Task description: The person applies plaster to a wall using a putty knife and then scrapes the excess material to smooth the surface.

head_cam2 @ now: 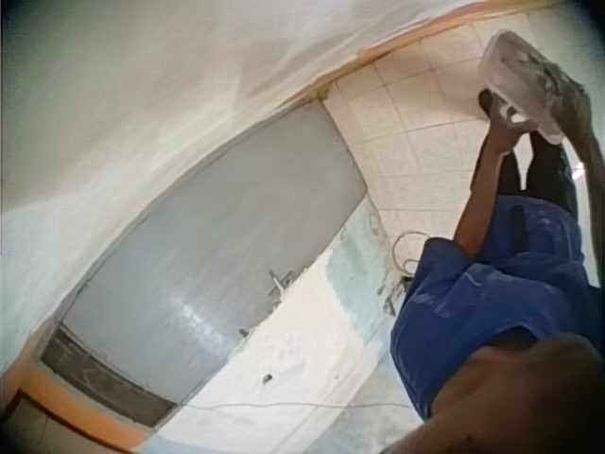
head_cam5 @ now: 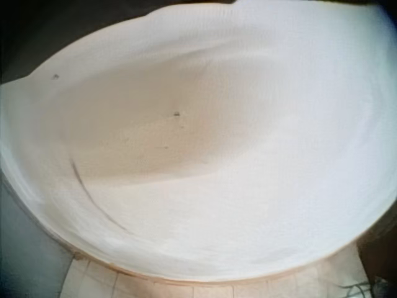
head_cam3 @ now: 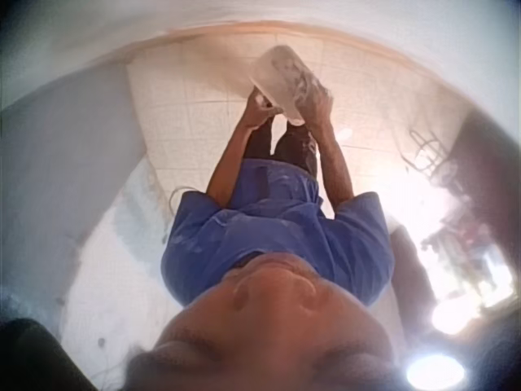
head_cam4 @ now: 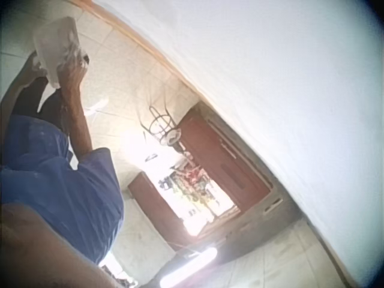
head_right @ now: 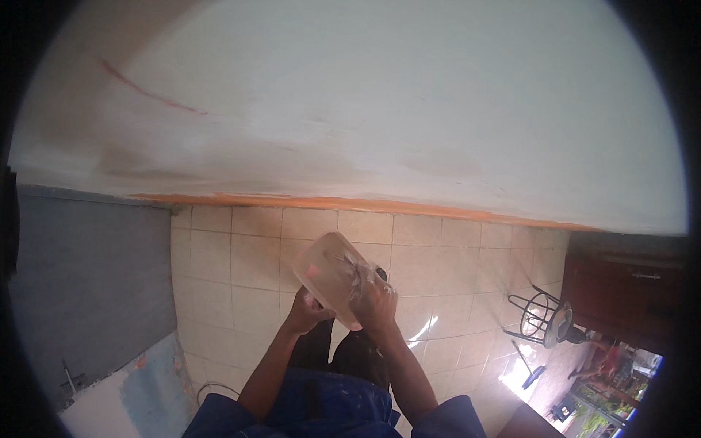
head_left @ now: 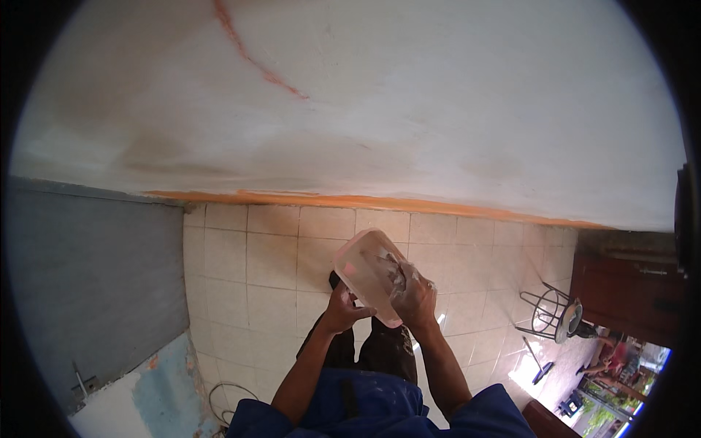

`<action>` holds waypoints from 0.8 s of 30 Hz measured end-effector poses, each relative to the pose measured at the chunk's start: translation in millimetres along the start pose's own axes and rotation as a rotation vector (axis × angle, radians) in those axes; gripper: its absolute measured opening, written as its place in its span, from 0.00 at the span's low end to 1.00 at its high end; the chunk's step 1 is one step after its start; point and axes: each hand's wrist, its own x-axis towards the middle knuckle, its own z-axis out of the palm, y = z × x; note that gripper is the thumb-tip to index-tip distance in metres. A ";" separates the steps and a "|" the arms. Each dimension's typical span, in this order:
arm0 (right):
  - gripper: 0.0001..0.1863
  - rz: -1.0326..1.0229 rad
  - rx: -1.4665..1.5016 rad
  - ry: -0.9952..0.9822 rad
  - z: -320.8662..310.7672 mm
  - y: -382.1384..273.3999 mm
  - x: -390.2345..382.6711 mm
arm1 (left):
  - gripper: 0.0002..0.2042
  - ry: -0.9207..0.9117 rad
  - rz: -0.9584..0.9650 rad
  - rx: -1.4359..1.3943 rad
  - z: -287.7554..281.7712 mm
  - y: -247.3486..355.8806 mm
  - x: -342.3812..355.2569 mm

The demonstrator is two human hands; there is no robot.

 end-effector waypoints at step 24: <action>0.07 0.257 0.554 -0.122 -11.3 12.2 6.3 | 0.37 -0.039 -0.076 0.109 -10.3 -4.8 -7.4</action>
